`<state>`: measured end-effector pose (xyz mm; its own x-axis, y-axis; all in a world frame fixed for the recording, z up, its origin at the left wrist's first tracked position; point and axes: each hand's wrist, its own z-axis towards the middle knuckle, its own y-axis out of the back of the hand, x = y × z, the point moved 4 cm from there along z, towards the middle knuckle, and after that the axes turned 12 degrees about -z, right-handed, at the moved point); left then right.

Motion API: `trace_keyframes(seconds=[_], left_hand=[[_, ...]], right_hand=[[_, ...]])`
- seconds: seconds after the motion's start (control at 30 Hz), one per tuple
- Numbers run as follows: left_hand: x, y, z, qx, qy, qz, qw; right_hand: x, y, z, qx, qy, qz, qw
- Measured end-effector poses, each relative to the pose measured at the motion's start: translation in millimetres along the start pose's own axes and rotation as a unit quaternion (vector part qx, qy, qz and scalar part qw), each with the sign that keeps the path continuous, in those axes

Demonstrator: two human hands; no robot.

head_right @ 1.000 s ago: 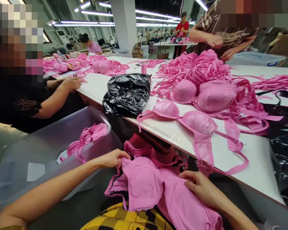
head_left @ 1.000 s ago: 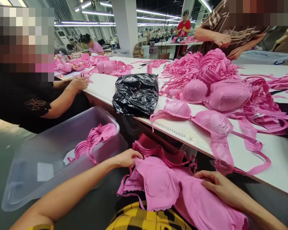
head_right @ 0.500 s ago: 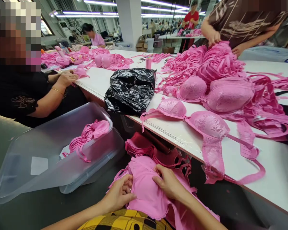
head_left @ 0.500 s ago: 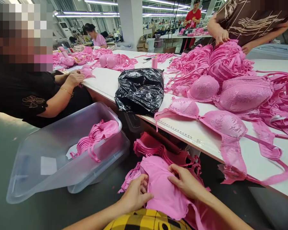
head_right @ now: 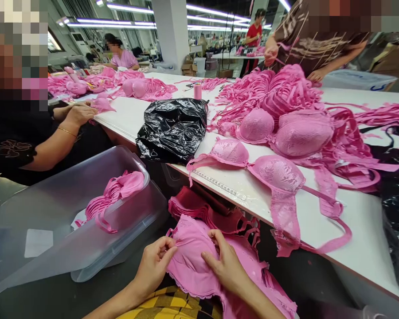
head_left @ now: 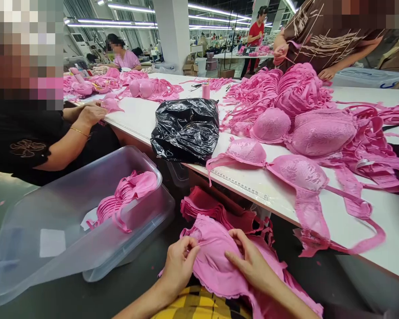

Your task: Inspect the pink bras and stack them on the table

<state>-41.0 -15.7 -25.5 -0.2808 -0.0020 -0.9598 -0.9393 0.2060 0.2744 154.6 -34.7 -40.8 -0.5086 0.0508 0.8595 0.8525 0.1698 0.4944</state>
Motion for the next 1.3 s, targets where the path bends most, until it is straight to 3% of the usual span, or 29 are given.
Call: trace_keyframes(seconds=[0.17, 0.33, 0.47, 0.67, 0.77, 0.83, 0.9, 0.97, 1.07, 1.17, 1.3], left_hand=[[6.7, 2.5, -4.5, -0.027, 0.012, -0.03, 0.999], [12.2, -1.5, -0.7, 0.011, 0.037, -0.012, 0.999], [14.8, -1.7, 3.5, -0.009, 0.097, -0.053, 0.994], [16.3, 1.5, -0.8, -0.04, 0.107, -0.116, 0.987], [19.3, 2.8, -1.3, -0.04, 0.117, -0.131, 0.984], [21.3, 4.4, 1.3, -0.039, 0.134, -0.16, 0.977], [23.0, 4.0, 5.6, -0.005, 0.175, -0.205, 0.963], [21.7, 0.2, 9.7, 0.077, 0.219, -0.24, 0.943], [15.2, -4.4, 13.0, 0.19, 0.224, -0.208, 0.933], [13.0, -5.5, 13.4, 0.213, 0.203, -0.16, 0.942], [17.6, -9.2, 10.5, 0.228, 0.206, -0.181, 0.934]], right_hand=[[3.3, -2.7, -1.5, -0.056, 0.058, -0.041, 0.996], [9.7, -7.8, 4.2, -0.02, 0.061, -0.071, 0.995], [9.4, -10.9, 6.7, -0.01, 0.053, -0.095, 0.994], [2.1, -16.4, 6.1, -0.018, 0.036, -0.104, 0.994], [3.1, -20.6, 6.3, -0.01, 0.052, -0.126, 0.991], [7.0, -21.2, 5.4, -0.038, 0.09, -0.163, 0.982], [13.5, -20.9, 2.9, -0.091, 0.153, -0.209, 0.962], [20.0, -21.6, -0.5, -0.136, 0.214, -0.245, 0.936], [25.5, -24.3, -4.1, -0.146, 0.263, -0.259, 0.918], [27.4, -25.3, -6.8, -0.116, 0.275, -0.237, 0.925], [31.3, -23.2, -9.8, -0.087, 0.285, -0.23, 0.927]])
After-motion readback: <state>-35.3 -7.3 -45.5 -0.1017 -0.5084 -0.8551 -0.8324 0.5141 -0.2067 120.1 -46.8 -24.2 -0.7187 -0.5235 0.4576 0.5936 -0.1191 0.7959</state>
